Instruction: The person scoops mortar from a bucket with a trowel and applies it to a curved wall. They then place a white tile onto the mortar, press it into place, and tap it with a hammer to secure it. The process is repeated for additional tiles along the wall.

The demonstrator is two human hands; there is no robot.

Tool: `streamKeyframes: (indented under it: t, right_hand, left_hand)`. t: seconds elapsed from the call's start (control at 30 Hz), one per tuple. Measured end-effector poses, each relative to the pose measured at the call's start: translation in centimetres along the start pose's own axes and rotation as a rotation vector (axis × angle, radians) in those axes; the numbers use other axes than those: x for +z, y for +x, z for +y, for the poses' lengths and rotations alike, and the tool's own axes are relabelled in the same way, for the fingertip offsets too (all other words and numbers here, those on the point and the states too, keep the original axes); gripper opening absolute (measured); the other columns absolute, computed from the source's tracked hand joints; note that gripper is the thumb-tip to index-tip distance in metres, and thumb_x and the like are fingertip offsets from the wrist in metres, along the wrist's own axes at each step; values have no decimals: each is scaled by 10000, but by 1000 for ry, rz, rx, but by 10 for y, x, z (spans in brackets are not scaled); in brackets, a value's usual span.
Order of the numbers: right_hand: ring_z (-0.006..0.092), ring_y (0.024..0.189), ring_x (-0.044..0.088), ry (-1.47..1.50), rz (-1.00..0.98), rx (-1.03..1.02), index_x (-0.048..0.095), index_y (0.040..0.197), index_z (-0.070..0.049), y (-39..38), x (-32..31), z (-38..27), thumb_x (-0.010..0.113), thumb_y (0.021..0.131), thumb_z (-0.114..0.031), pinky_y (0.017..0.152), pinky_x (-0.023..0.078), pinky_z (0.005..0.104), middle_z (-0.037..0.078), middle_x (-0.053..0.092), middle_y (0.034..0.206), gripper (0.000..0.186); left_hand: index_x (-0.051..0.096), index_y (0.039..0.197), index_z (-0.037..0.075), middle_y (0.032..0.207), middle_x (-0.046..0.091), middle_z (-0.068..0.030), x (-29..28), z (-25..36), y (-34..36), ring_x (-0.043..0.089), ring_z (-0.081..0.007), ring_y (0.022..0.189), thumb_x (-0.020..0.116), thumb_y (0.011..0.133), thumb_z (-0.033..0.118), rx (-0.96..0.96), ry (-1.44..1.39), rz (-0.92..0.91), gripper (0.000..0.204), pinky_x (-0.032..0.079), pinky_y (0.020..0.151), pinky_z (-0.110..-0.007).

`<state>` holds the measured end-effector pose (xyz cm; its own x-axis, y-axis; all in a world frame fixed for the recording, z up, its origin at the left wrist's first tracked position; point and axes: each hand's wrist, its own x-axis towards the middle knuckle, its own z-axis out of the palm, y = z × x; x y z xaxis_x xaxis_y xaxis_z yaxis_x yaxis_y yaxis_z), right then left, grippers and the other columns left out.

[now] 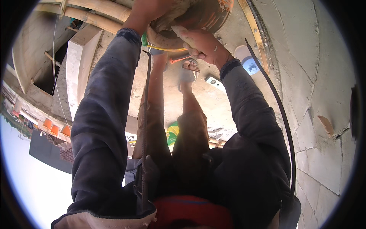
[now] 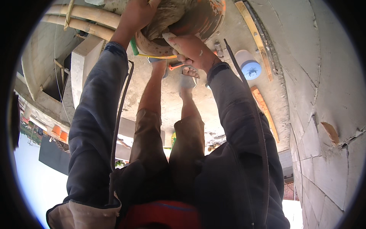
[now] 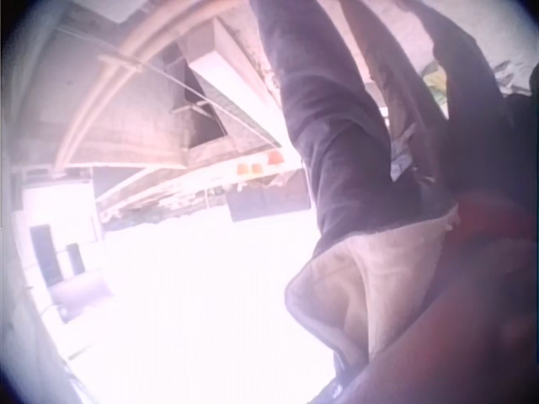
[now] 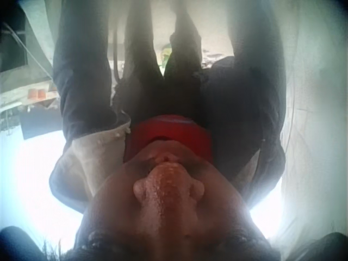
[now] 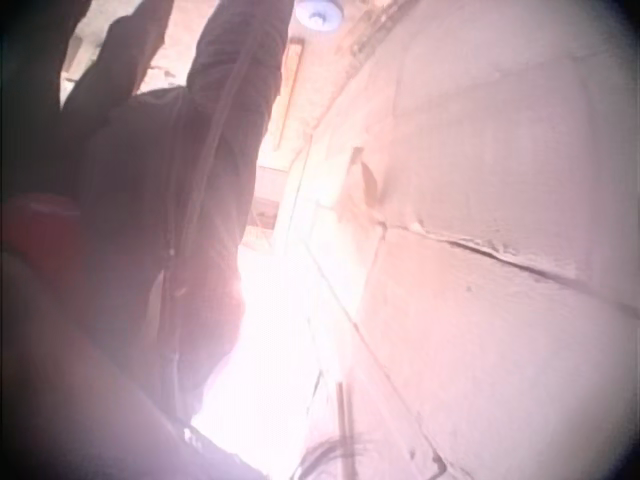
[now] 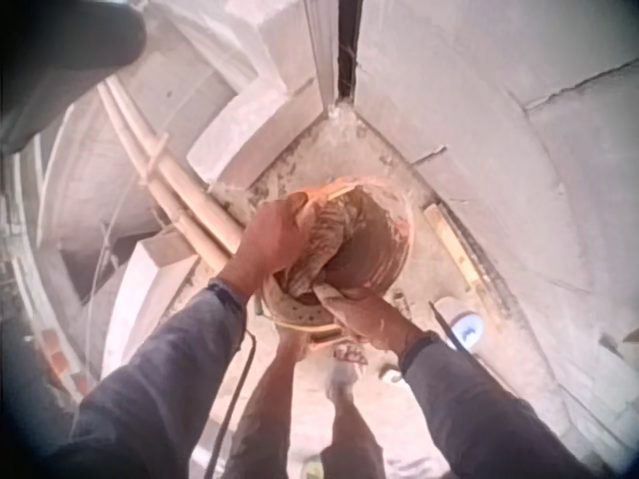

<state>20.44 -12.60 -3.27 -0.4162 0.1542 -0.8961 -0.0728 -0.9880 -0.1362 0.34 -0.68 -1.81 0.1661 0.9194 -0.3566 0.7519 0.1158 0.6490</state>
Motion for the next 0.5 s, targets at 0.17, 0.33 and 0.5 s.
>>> streamKeyframes:
  t: [0.17,0.33,0.5]
  right_hand:
    - [263,731,751,-1061,460,-538,701,1241,-9,-29,9,-44,690,986,-272,644,601,387,155,749,884,367]
    - [361,889,800,-1803,849,-680,628,1364,69,1,-3,-12,636,966,-133,723,659,445,252,752,1003,446]
    - [378,880,783,-1808,453,-583,630,1363,50,-60,10,-16,625,953,-114,762,649,448,224,752,1009,442]
  left_hand:
    - [723,1154,4,1016,711,-337,-9,-2,2,689,-533,1026,543,1084,407,-18,-62,13,447,543,850,-555]
    - [700,1086,-15,996,687,-352,-10,22,17,674,-553,1015,531,1083,407,-59,-151,-38,455,532,838,-569]
    - [689,1054,-23,1007,684,-357,1,-2,-2,668,-558,1025,544,1082,395,-30,1,64,443,520,839,-596]
